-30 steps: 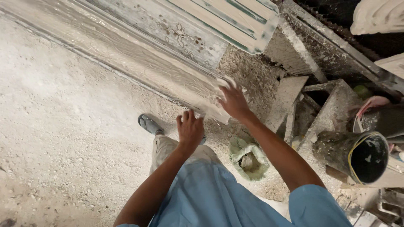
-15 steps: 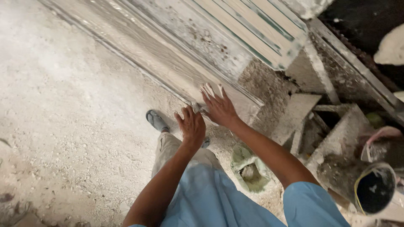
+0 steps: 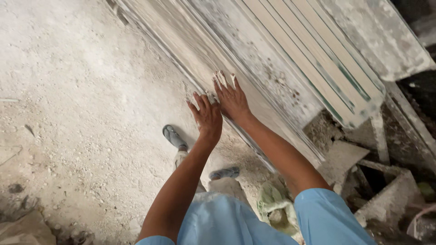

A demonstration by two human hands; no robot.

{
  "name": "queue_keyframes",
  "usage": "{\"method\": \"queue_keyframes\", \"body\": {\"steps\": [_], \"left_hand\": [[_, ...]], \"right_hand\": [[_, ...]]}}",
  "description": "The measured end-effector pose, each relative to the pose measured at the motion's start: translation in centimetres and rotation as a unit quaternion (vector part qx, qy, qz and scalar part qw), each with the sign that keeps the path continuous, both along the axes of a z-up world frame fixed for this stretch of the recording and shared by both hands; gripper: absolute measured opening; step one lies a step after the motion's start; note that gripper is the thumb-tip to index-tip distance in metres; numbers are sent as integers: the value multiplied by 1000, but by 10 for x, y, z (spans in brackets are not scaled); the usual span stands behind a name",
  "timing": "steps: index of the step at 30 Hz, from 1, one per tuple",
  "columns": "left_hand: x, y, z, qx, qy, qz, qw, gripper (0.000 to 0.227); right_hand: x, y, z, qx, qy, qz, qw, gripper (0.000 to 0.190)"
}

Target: The person spreads a white fibrous material over a long rectangular mold, then scoops a white paste from a bucket and spreads it evenly over the fibers using a small trowel and hands. The person smooths the surface and continues to apply and level the paste along the mold.

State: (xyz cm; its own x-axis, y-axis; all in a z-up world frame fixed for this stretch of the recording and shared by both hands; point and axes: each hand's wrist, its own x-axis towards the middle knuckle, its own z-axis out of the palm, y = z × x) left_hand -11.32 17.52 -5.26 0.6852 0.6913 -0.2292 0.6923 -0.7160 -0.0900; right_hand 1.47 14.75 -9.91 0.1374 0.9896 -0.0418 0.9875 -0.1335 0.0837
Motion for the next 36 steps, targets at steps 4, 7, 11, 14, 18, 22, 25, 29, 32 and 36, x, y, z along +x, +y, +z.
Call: {"method": "queue_keyframes", "body": {"steps": [4,7,11,14,18,22,25,29,32,36], "left_hand": [[4,80,12,-37,17,10,999,34],[4,146,12,-3,73,-22,997,54],[8,227,3,5,27,10,1000,43],[10,281,-3,-5,-1,25,1000,41],[13,347,-4,-7,-1,42,999,36],[11,409,-6,-2,-11,45,999,37],[12,462,-10,20,16,41,999,38],[18,537,-19,30,-35,75,996,31],[26,595,-19,46,-32,90,994,33],[29,670,-16,12,38,86,996,30]], "right_hand": [[0,80,3,-9,-13,8,1000,76],[3,145,3,-2,-11,15,1000,74],[3,229,1,-1,-21,16,1000,72],[5,284,3,-15,-44,24,999,71],[6,354,10,-19,-24,29,999,72],[9,417,10,-33,17,33,999,74],[11,474,6,-12,-7,47,999,76],[13,549,2,51,-32,65,996,70],[18,610,5,19,-30,69,997,73],[21,687,7,-2,32,65,997,76]]}}
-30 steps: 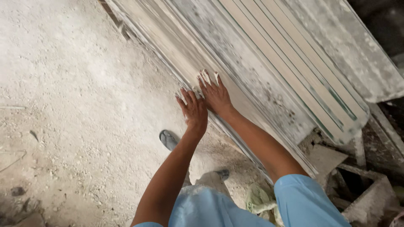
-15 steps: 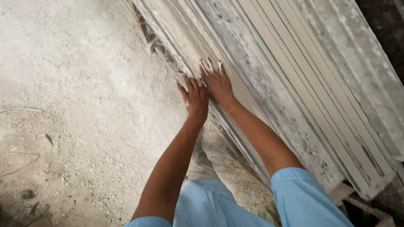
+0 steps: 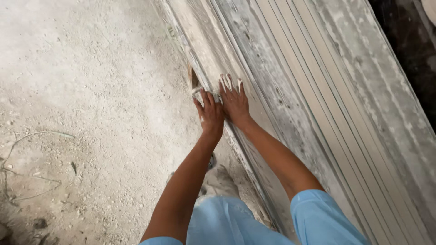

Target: The person spreads a white fibrous material over a long rectangular mold, then scoops a white paste from a bucket and spreads it evenly over the fibers using a small trowel and hands. The person smooths the surface and continues to apply and level the paste along the mold.

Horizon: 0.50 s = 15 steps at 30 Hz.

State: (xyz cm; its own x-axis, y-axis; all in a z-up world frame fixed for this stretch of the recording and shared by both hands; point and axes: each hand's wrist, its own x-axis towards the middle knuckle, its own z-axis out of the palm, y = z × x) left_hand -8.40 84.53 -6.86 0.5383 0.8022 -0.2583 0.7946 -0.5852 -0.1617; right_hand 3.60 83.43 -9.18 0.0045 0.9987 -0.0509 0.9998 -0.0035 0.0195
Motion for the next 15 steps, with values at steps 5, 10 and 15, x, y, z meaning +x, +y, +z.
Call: {"method": "queue_keyframes", "body": {"steps": [5,10,15], "left_hand": [[1,72,0,34,-34,25,999,29],[2,166,-4,9,-40,17,999,27],[-1,281,10,23,-4,-67,998,48]], "right_hand": [[-1,72,-5,84,-37,13,996,71],[3,162,-7,51,50,-6,997,70],[-5,267,10,27,-48,-20,998,74]]}}
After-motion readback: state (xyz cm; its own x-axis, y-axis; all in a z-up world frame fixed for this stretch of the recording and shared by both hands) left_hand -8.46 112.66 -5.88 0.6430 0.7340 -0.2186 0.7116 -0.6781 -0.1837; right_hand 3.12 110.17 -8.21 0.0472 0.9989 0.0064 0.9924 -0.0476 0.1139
